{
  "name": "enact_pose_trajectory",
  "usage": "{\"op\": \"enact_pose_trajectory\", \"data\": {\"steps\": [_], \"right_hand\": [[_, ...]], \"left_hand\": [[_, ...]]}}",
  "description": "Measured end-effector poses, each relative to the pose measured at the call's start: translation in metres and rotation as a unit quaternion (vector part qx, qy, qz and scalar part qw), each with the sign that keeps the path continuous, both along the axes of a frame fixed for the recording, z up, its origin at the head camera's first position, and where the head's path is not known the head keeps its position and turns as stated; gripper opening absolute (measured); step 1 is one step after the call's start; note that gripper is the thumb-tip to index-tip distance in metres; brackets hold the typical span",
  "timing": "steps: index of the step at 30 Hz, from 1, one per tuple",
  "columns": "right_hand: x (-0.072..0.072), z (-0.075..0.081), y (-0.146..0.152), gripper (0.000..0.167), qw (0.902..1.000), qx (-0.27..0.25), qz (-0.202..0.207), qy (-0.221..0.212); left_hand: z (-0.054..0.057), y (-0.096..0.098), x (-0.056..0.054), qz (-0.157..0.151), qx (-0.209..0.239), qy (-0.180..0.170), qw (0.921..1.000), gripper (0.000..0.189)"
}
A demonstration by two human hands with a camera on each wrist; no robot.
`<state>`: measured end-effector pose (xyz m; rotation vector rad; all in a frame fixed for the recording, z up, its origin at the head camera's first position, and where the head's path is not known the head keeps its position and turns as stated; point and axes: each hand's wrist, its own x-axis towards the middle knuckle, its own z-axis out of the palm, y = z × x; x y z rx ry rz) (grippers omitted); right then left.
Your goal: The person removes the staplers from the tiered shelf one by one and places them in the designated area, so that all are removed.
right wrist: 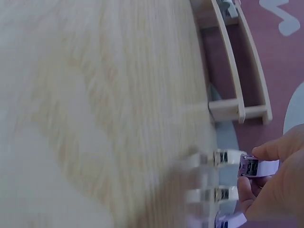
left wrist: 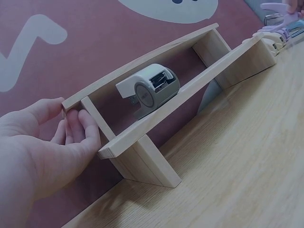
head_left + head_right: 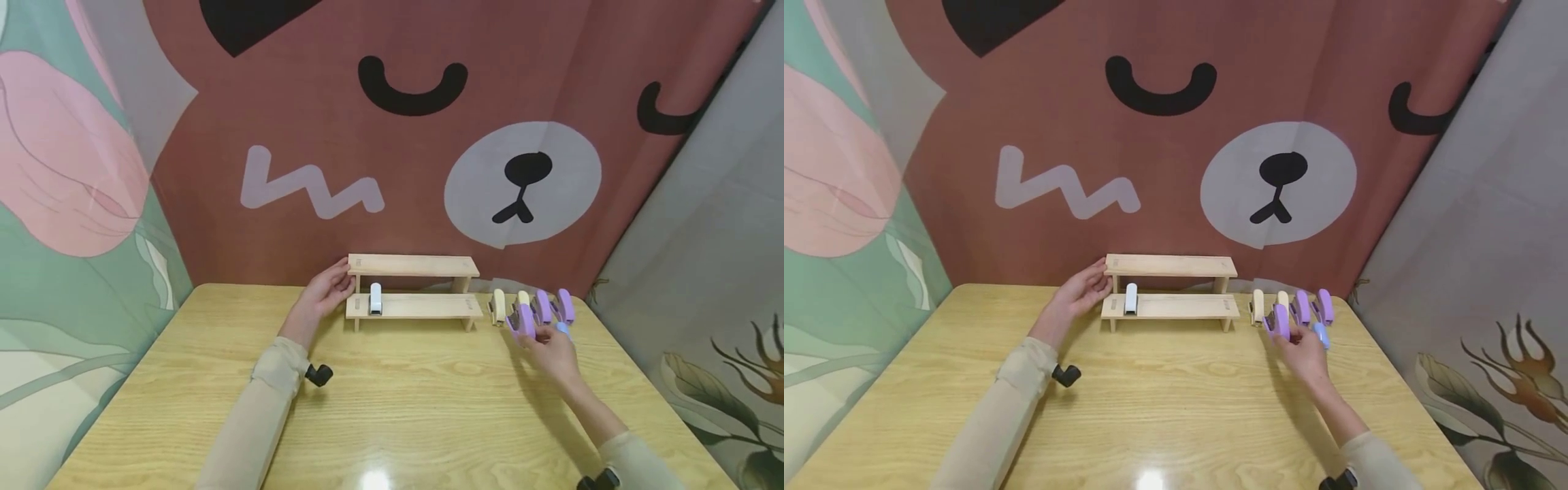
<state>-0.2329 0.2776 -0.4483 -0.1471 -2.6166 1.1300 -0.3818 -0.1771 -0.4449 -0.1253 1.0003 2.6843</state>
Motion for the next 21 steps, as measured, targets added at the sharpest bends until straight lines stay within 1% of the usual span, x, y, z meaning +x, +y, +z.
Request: {"op": "enact_pose_trajectory", "data": {"steps": [4,10,17,21], "right_hand": [[0.002,-0.003,0.017,0.028,0.9998,-0.005,-0.008,-0.016],[0.003,-0.006,0.035,0.030,0.9994,0.012,-0.012,-0.031],[0.003,-0.004,0.044,0.033,0.9985,0.023,-0.019,-0.046],[0.004,-0.004,0.047,0.031,0.9980,0.023,-0.022,-0.055]], "left_hand": [[0.001,0.002,0.002,-0.002,-0.004,0.001,1.0000,0.054],[0.002,0.001,0.004,0.004,0.002,-0.009,1.0000,0.051],[0.003,0.000,0.004,0.001,0.008,-0.008,0.9999,0.053],[0.003,0.001,0.002,0.000,0.014,-0.011,0.9998,0.050]]}}
